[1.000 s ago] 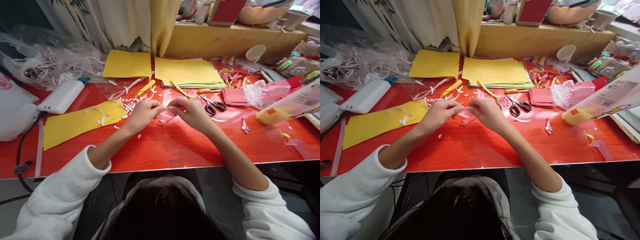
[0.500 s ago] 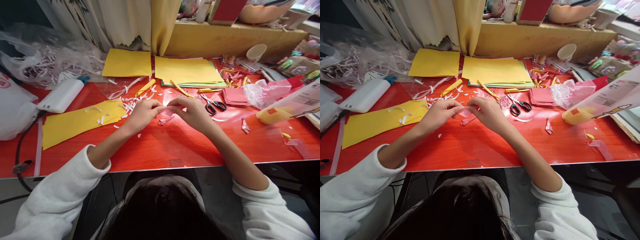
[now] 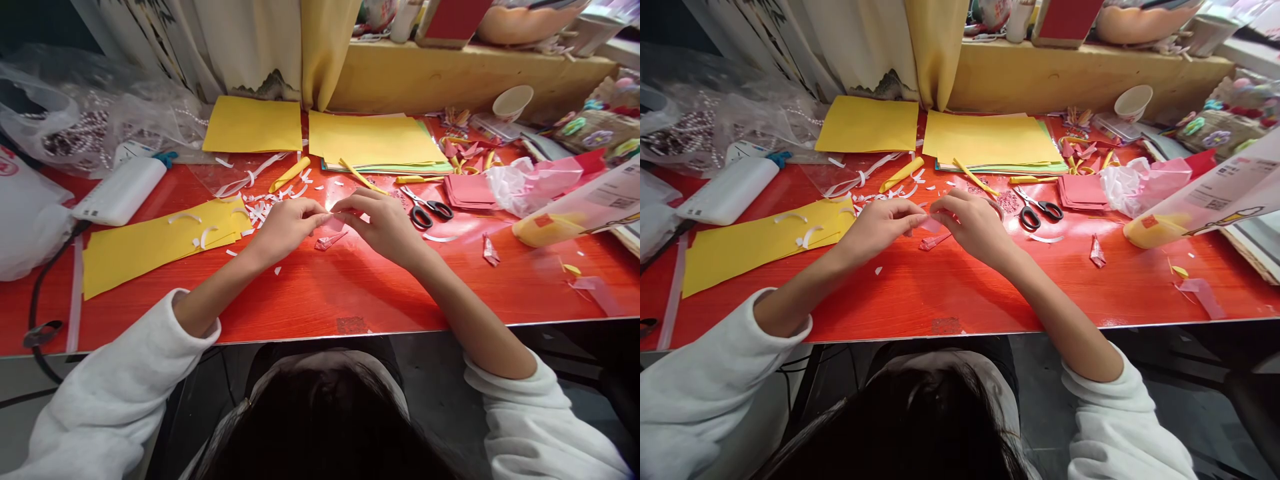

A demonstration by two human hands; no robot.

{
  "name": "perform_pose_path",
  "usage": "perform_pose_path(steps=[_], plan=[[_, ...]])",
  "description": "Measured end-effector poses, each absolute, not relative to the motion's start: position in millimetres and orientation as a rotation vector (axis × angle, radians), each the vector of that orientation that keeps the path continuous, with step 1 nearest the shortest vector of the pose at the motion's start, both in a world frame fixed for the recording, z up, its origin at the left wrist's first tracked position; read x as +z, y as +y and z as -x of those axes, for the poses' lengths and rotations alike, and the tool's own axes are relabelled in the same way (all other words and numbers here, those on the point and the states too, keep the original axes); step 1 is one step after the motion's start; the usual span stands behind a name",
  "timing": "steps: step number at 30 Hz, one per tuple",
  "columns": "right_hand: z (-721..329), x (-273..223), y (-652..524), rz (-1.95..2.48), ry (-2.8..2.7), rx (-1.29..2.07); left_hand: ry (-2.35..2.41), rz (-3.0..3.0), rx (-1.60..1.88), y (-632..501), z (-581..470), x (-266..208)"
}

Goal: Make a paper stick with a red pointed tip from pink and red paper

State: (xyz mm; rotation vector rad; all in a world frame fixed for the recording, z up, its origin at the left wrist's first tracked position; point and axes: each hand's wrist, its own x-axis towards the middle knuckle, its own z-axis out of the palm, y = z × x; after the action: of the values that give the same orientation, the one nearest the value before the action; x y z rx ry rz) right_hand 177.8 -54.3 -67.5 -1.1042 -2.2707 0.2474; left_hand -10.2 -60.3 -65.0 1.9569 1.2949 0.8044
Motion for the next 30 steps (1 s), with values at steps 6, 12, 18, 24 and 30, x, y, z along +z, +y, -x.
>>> perform_pose_path(steps=[6, 12, 18, 24, 30], plan=[[-179.1, -69.5, -52.1, 1.116, -2.324, 0.231, 1.274, -1.981, 0.849, -61.7, 10.5, -67.4], [-179.6, -70.6, -51.6, 1.064, -2.28, 0.189, 1.301, -1.997, 0.747, -60.3, 11.4, -66.9], [-179.6, -70.1, -50.9, 1.111, -2.31, 0.228, 1.316, -2.098, 0.85, -62.7, 9.0, -67.3], [-176.5, -73.3, -51.1, 1.129, -2.304, 0.202, 1.318, -2.146, 0.896, -62.3, 8.2, -70.6], [-177.4, -75.3, -52.2, 1.069, -2.289, 0.164, 1.28, -1.972, 0.834, -57.3, 12.3, -70.9]])
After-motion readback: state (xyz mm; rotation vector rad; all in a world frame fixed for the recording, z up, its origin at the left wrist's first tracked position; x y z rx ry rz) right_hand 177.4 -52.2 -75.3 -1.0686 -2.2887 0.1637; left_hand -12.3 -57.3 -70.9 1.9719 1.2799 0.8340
